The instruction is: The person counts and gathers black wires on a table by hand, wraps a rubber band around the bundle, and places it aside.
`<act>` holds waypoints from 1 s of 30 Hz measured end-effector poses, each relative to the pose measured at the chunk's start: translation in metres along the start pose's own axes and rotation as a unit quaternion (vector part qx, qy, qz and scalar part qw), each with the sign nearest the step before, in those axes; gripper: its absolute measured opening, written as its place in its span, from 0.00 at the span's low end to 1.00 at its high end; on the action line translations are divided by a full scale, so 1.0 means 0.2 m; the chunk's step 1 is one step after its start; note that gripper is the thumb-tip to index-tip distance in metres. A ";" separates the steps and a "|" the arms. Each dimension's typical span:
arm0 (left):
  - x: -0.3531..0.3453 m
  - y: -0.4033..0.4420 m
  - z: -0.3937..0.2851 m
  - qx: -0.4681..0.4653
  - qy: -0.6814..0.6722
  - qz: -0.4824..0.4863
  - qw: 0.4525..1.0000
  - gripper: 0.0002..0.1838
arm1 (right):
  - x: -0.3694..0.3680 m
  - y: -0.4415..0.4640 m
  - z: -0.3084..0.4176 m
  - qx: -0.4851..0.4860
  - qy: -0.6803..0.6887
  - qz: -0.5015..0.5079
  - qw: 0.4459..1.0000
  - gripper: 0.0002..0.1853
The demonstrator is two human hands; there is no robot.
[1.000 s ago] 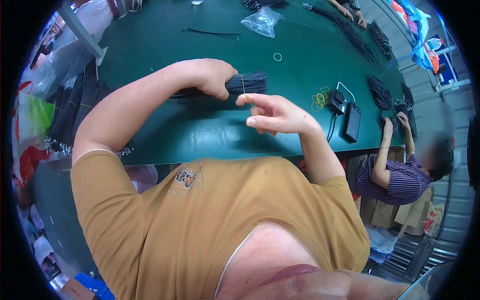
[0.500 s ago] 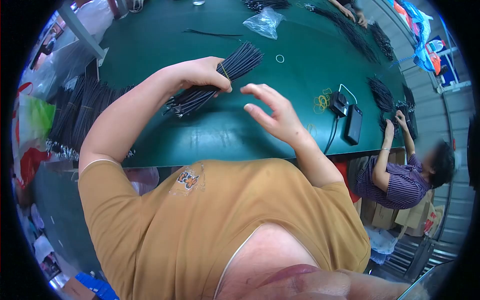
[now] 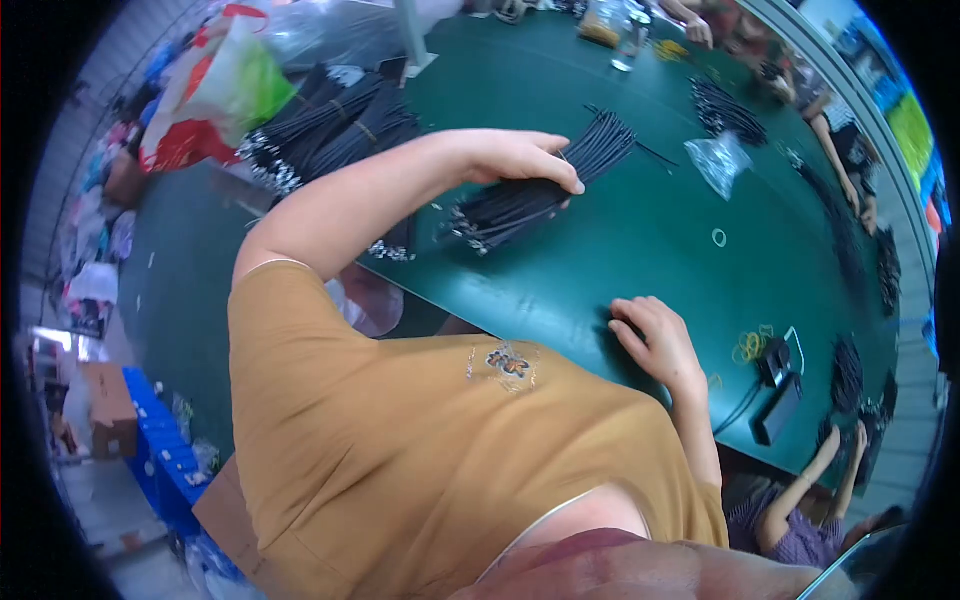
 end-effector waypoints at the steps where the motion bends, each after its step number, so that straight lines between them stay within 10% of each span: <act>1: 0.06 -0.10 -0.08 0.003 0.053 -0.018 0.998 0.40 | -0.01 0.01 0.02 0.008 -0.007 -0.011 1.000 0.12; 5: 0.47 -0.47 -0.48 -0.065 0.527 -0.110 0.840 0.53 | -0.02 0.03 0.00 0.001 0.019 -0.024 1.000 0.11; 11: 1.33 -0.99 -0.53 0.046 0.686 -0.307 0.658 0.47 | -0.04 0.03 -0.01 0.020 0.003 -0.056 0.998 0.11; 13: 1.44 -1.09 -0.45 0.214 0.696 -0.313 0.610 0.45 | -0.04 0.03 -0.01 0.023 0.003 -0.059 0.998 0.11; 19: 1.53 -1.22 0.15 0.204 0.559 -0.358 0.720 0.58 | -0.06 0.03 -0.06 0.018 0.025 -0.067 0.997 0.11; 29: 1.58 -1.37 -0.02 0.171 0.625 -0.436 0.624 0.55 | -0.07 0.04 -0.20 0.025 0.096 -0.077 0.992 0.10; 30: 1.63 -1.39 -0.02 0.045 0.607 -0.436 0.662 0.54 | -0.07 0.03 -0.21 0.028 0.099 -0.082 0.991 0.10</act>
Point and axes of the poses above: each hand's wrist, its own y-axis towards the middle knuckle, its own x-axis out of the back of the hand, z = x × y, the point moved 8 cm from there along y, towards the middle knuckle, and after that the axes turned 10 degrees about -x, right-handed, at the moved point
